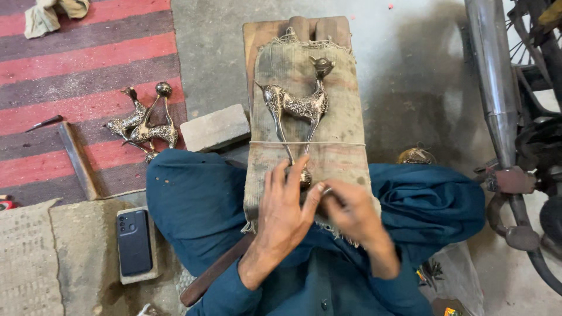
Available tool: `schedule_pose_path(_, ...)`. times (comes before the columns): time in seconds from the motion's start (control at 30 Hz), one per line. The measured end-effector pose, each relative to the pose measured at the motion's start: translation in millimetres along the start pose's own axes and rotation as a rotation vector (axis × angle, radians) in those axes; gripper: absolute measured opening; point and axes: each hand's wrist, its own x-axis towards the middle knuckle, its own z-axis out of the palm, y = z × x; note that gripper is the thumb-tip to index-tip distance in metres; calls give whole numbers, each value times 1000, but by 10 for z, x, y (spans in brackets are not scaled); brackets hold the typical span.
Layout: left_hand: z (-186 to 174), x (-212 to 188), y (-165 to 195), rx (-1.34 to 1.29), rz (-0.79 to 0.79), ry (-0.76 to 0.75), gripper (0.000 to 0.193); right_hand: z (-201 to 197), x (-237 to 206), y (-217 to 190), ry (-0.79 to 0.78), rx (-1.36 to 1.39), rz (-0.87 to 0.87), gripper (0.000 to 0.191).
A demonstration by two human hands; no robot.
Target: The person uses a hammer and a small chisel to engrave decorative patterns onto a metal deer figurine. They repeatedly tap the chisel along the figurine's body and neck, occasionally repositioning the piece on a cloth-covered wooden block.
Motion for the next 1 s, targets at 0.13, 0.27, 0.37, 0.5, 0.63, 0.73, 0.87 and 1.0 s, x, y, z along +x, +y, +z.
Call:
schedule_pose_path(0.13,-14,26,-117,98,-28,17,37,139,10,52,-75,60,123,15)
schedule_pose_path(0.27,-30,38,-199,39,4,35,35,-127,49,150,-33,96,45,11)
schedule_pose_path(0.37,-110,77,-290,60,46,83,32,-265,85,192,89,122,300,8)
schedule_pose_path(0.5,-259,161,-434,55,23,49,33,-396,196,259,178,41,296,11)
schedule_pose_path(0.63,-258,198,-416,71,8,14,34,-528,268,295,242,-127,182,17)
schedule_pose_path(0.73,-282,162,-380,77,-1,-30,36,-549,324,277,305,48,175,20)
schedule_pose_path(0.87,-418,44,-469,14,-28,11,40,-522,505,219,350,353,197,17)
schedule_pose_path(1.0,-709,-215,-749,197,-370,-207,21,-408,735,135,377,504,211,17)
